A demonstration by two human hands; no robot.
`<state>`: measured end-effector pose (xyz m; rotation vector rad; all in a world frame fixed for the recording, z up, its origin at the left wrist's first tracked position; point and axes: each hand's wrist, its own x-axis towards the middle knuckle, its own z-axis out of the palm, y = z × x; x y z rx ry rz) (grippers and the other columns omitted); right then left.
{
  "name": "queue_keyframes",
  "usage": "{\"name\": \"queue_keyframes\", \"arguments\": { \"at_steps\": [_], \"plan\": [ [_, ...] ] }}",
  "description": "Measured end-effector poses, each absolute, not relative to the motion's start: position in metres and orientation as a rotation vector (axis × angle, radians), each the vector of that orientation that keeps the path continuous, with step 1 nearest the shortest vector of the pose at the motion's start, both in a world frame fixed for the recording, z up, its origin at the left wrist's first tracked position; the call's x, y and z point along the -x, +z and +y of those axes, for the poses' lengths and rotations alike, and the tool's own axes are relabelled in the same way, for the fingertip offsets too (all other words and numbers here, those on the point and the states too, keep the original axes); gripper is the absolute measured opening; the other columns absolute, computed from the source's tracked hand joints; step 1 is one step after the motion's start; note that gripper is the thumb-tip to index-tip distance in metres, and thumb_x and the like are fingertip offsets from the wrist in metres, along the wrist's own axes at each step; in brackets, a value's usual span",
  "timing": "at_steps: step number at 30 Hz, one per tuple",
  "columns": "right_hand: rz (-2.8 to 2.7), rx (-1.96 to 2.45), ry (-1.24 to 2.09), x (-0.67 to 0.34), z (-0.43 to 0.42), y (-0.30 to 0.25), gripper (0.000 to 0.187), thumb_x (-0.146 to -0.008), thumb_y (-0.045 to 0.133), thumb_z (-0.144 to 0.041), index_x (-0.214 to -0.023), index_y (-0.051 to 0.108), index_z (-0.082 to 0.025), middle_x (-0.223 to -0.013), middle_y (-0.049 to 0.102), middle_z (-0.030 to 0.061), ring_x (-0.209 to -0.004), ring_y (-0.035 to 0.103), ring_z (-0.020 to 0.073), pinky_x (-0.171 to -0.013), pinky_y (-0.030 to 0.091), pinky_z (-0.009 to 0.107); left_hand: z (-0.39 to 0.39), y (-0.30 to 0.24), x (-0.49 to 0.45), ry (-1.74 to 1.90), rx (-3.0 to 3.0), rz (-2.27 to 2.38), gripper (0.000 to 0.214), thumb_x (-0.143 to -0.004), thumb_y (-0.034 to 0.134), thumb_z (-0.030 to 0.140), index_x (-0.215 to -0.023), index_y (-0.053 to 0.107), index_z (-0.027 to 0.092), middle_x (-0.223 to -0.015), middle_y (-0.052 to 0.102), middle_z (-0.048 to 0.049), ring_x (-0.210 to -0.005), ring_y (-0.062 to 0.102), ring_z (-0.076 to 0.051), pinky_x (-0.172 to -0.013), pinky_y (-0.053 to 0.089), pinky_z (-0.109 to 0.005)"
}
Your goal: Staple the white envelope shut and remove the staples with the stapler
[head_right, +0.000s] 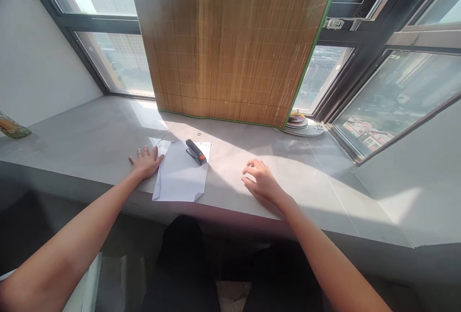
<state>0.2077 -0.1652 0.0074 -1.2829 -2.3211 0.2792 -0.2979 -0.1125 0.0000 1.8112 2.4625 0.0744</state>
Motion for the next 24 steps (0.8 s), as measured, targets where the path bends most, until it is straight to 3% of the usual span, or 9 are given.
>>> {"name": "queue_keyframes", "arguments": {
  "at_steps": [2,6,10,15,24],
  "plan": [
    [-2.259,1.195,0.504,-0.151,-0.159,0.010,0.028,-0.103,0.063,-0.046,-0.120,0.070,-0.025,-0.140,0.066,0.0139,-0.130,0.062,0.0317,-0.109,0.053,0.046,-0.113,0.000,0.298,0.053,-1.804,2.463,0.082,-0.111,0.023,0.062,-0.179,0.029,0.017,-0.184,0.016,-0.0284,-0.170,0.014,-0.054,-0.127,0.014,-0.085],
    [-1.970,1.432,0.774,-0.048,-0.129,0.013,0.059,-0.094,0.077,-0.058,-0.136,0.062,-0.020,-0.137,0.069,0.0168,-0.128,0.066,0.0349,-0.101,0.056,0.046,-0.112,-0.002,0.299,0.033,-1.799,2.466,0.083,-0.111,0.022,0.063,-0.180,0.027,0.017,-0.185,0.015,-0.0275,-0.171,0.012,-0.054,-0.127,0.013,-0.084],
    [-2.116,1.338,0.821,-0.001,-0.100,0.017,0.046,-0.095,0.080,-0.044,-0.132,0.064,-0.022,-0.117,0.076,0.0088,-0.106,0.072,0.0280,-0.086,0.056,0.036,-0.113,-0.002,0.298,0.049,-1.808,2.484,0.082,-0.111,0.023,0.063,-0.179,0.029,0.018,-0.185,0.017,-0.0275,-0.171,0.014,-0.053,-0.127,0.015,-0.084],
    [-2.252,1.562,0.575,-0.010,-0.089,0.021,0.026,-0.098,0.071,-0.035,-0.120,0.067,-0.021,-0.106,0.076,0.0112,-0.095,0.071,0.0297,-0.075,0.051,0.035,-0.114,0.001,0.296,0.043,-1.801,2.479,0.083,-0.110,0.025,0.064,-0.178,0.032,0.018,-0.184,0.019,-0.0267,-0.171,0.014,-0.053,-0.127,0.015,-0.084],
    [-2.067,1.533,0.650,-0.125,-0.110,0.011,0.031,-0.093,0.068,-0.034,-0.121,0.071,-0.022,-0.094,0.077,0.0059,-0.080,0.069,0.0251,-0.073,0.052,0.034,-0.111,-0.005,0.301,0.110,-1.803,2.466,0.086,-0.108,0.025,0.067,-0.178,0.032,0.017,-0.184,0.017,-0.0284,-0.170,0.014,-0.054,-0.128,0.012,-0.084]
  ]
}}
